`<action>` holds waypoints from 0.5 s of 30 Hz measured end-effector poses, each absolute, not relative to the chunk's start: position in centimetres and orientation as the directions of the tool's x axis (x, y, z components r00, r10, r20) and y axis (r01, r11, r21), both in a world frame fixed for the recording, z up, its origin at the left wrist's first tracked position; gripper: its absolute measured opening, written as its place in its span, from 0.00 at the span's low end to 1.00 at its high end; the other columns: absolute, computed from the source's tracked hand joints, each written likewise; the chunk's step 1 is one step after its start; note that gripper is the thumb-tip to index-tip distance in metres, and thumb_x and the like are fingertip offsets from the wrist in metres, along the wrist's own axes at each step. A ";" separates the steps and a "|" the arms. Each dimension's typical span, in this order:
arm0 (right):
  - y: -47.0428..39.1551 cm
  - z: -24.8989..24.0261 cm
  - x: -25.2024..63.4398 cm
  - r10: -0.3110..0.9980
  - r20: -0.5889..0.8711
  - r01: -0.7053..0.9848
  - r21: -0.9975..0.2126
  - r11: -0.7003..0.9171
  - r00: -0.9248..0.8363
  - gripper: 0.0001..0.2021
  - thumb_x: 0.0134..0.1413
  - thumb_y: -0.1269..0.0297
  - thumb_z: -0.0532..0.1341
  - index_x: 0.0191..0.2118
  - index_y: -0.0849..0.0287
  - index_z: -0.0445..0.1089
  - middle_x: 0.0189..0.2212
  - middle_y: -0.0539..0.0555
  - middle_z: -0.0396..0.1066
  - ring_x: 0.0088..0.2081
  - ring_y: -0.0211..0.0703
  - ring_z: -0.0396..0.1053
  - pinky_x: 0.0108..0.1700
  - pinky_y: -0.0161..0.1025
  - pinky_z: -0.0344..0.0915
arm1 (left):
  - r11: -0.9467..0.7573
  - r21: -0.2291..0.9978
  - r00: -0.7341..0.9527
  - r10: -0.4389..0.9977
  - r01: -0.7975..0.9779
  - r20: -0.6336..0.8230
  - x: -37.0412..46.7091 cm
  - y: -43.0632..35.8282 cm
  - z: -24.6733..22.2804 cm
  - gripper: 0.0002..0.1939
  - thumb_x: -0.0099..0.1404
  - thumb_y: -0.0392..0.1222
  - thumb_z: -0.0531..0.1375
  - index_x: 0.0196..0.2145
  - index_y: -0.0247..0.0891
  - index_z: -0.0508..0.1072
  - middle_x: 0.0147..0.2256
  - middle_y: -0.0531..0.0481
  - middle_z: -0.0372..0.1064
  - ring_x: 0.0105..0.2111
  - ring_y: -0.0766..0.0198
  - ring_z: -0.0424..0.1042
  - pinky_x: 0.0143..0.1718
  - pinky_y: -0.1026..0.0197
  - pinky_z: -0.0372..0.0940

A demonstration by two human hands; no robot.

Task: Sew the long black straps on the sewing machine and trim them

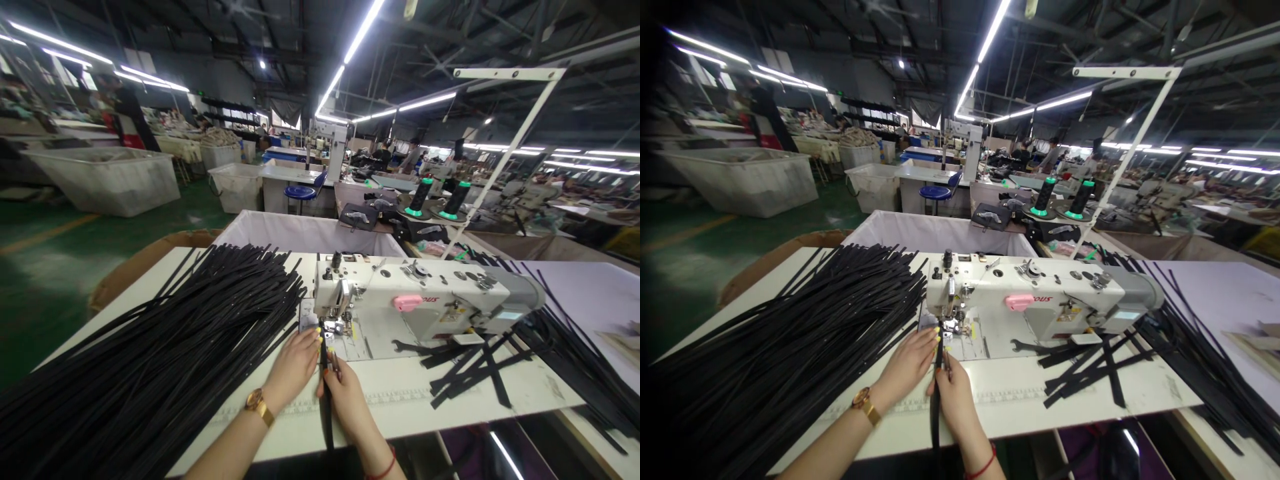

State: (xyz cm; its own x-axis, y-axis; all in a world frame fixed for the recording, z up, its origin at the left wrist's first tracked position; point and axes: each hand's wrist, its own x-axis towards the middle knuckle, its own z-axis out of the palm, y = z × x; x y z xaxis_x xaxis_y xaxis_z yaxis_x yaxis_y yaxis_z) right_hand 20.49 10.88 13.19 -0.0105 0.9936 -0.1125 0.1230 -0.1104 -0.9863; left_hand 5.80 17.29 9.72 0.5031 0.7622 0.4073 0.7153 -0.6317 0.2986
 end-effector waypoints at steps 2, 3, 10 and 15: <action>10.8 13.1 20.5 0.993 -0.117 0.119 -0.986 -0.115 -0.016 0.09 0.57 0.65 0.52 0.39 0.61 0.66 0.18 0.47 0.68 0.21 0.39 0.61 0.28 0.35 0.57 | -0.627 0.301 0.497 0.766 0.718 0.408 5.8 17.2 9.8 0.18 0.69 0.32 0.52 0.53 0.36 0.72 0.57 0.45 0.68 0.58 0.52 0.65 0.60 0.42 0.61; 10.8 13.1 20.6 0.993 -0.117 0.122 -0.986 -0.114 -0.017 0.09 0.57 0.65 0.52 0.39 0.61 0.66 0.18 0.47 0.69 0.21 0.39 0.61 0.28 0.35 0.57 | -0.624 0.301 0.495 0.768 0.721 0.407 5.9 17.2 9.8 0.18 0.69 0.33 0.52 0.53 0.36 0.72 0.57 0.45 0.68 0.58 0.52 0.65 0.60 0.42 0.61; 10.3 12.5 20.9 0.995 -0.098 0.116 -0.989 -0.095 -0.022 0.15 0.59 0.62 0.52 0.48 0.63 0.66 0.17 0.47 0.70 0.22 0.41 0.63 0.30 0.37 0.60 | -0.622 0.302 0.504 0.772 0.722 0.386 5.9 17.3 10.0 0.19 0.69 0.33 0.52 0.55 0.34 0.70 0.58 0.44 0.67 0.59 0.52 0.63 0.62 0.42 0.59; 9.5 12.7 21.1 0.993 -0.119 0.122 -0.986 -0.115 -0.026 0.21 0.59 0.58 0.53 0.52 0.68 0.66 0.17 0.49 0.70 0.24 0.45 0.67 0.34 0.39 0.63 | -0.615 0.301 0.502 0.779 0.729 0.376 6.0 17.0 10.0 0.19 0.69 0.33 0.52 0.56 0.34 0.70 0.59 0.45 0.66 0.60 0.52 0.62 0.62 0.43 0.58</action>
State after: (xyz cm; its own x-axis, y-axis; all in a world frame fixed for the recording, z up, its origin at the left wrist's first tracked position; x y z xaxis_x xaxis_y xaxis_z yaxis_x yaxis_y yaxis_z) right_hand 21.09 9.53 12.75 -0.0256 0.9926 -0.1187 0.1222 -0.1147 -0.9859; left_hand 5.98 17.04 10.04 0.5020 0.7791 0.3756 0.7292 -0.6147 0.3006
